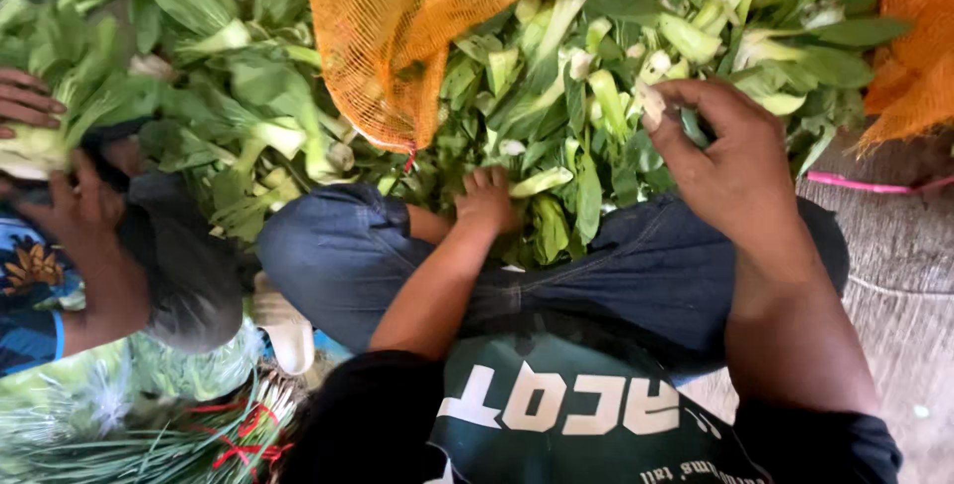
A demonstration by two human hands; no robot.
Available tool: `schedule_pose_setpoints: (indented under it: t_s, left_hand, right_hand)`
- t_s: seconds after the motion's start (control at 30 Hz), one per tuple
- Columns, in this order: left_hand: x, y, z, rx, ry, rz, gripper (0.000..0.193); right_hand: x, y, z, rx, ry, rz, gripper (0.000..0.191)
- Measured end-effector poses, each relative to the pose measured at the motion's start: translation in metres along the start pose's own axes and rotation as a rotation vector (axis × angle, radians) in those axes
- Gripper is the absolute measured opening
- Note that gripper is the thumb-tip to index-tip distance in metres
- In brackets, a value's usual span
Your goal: The person sits on the floor among piles of leafy green vegetables and uses a small knife to trim the root ends of bok choy one at a time, tossing trimmed pieces aside and reaching for the next one. Another worker nearby performs the same trimming.
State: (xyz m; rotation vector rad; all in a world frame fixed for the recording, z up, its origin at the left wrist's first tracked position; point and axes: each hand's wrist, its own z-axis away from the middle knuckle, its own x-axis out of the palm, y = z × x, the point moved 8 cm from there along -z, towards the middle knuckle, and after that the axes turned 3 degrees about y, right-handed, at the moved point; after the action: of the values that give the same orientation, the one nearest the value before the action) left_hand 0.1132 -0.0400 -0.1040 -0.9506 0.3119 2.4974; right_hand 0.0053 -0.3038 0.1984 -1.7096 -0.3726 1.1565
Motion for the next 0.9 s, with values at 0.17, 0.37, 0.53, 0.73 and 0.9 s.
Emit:
schedule_pose_setpoints:
  t_s: [0.17,0.37,0.53,0.73,0.9]
  left_hand:
    - [0.034,-0.031,-0.010,-0.224,0.072,0.028,0.070]
    - [0.002,-0.033,-0.025,-0.189,0.044,0.147,0.079]
    - [-0.066,-0.056,-0.038,-0.056,-0.027,0.185,0.088]
    - [-0.124,-0.063,-0.010,0.139,0.031,0.262,0.102]
    - [-0.192,-0.061,0.056,0.346,0.314,0.414,0.114]
  right_hand:
    - [0.012,0.044,0.001,0.053,-0.049,0.312,0.039]
    - [0.176,0.123,0.017,-0.049,-0.714,0.550,0.026]
    - [0.282,0.151,0.088,-0.040,-1.187,0.626,0.042]
    - [0.320,0.127,0.115,-0.094,-1.370,0.745,0.051]
    - [0.296,0.142,0.087,0.200,-1.222,0.734,0.044]
